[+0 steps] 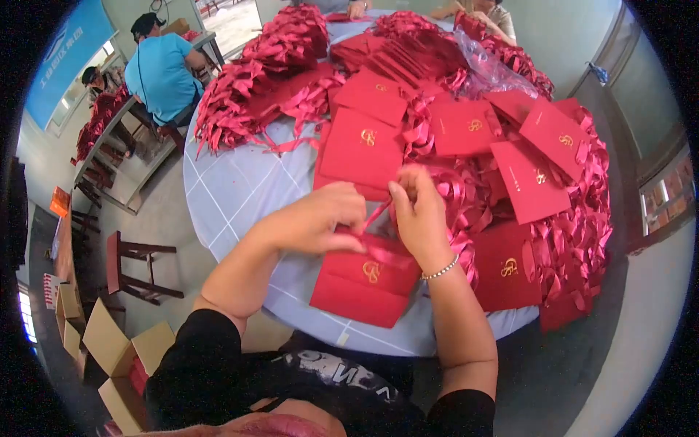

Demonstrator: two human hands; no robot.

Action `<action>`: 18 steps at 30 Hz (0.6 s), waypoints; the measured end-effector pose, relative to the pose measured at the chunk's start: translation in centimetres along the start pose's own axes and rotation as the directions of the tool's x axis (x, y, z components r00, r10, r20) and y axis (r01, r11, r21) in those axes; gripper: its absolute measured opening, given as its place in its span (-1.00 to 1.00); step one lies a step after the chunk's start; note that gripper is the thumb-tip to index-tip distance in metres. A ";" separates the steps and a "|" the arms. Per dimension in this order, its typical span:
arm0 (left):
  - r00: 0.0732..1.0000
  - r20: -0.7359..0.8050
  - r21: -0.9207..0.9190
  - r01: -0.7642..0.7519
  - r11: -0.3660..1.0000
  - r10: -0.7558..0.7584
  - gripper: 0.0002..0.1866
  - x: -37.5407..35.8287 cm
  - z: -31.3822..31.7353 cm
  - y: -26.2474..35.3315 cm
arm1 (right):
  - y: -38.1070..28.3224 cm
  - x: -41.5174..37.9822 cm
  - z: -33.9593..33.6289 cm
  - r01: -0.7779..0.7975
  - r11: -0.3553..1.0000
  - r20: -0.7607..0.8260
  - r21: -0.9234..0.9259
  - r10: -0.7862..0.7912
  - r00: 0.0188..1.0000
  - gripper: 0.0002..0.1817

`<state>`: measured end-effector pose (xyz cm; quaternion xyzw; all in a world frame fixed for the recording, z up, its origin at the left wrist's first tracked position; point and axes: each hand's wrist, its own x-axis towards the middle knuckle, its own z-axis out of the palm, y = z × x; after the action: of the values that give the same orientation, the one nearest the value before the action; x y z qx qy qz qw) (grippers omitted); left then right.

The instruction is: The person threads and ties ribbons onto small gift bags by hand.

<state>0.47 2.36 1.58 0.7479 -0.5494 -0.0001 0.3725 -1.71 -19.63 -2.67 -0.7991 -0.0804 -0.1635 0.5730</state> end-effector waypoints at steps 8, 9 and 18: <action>0.965 0.016 -0.224 0.260 0.939 -0.264 -0.86 -1.4 -0.5 -3.9 | -4.1 -1.4 -0.1 0.273 0.933 0.383 -0.234 -0.169 0.908 -0.68; 0.957 0.033 -0.219 0.287 0.933 -0.287 -0.87 -1.3 -0.6 -3.8 | -4.0 -1.5 0.2 0.267 0.932 0.378 -0.246 -0.162 0.911 -0.68; 0.943 0.012 -0.102 0.333 0.937 -0.334 -0.84 -1.4 -1.1 -3.9 | -3.5 -1.4 -0.6 0.155 0.940 0.370 -0.303 -0.033 0.929 -0.80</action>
<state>3.64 4.57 -0.35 0.8100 -0.4131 -0.0891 0.4066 -4.25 -18.98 0.14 -0.8944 -0.1941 -0.0534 0.3995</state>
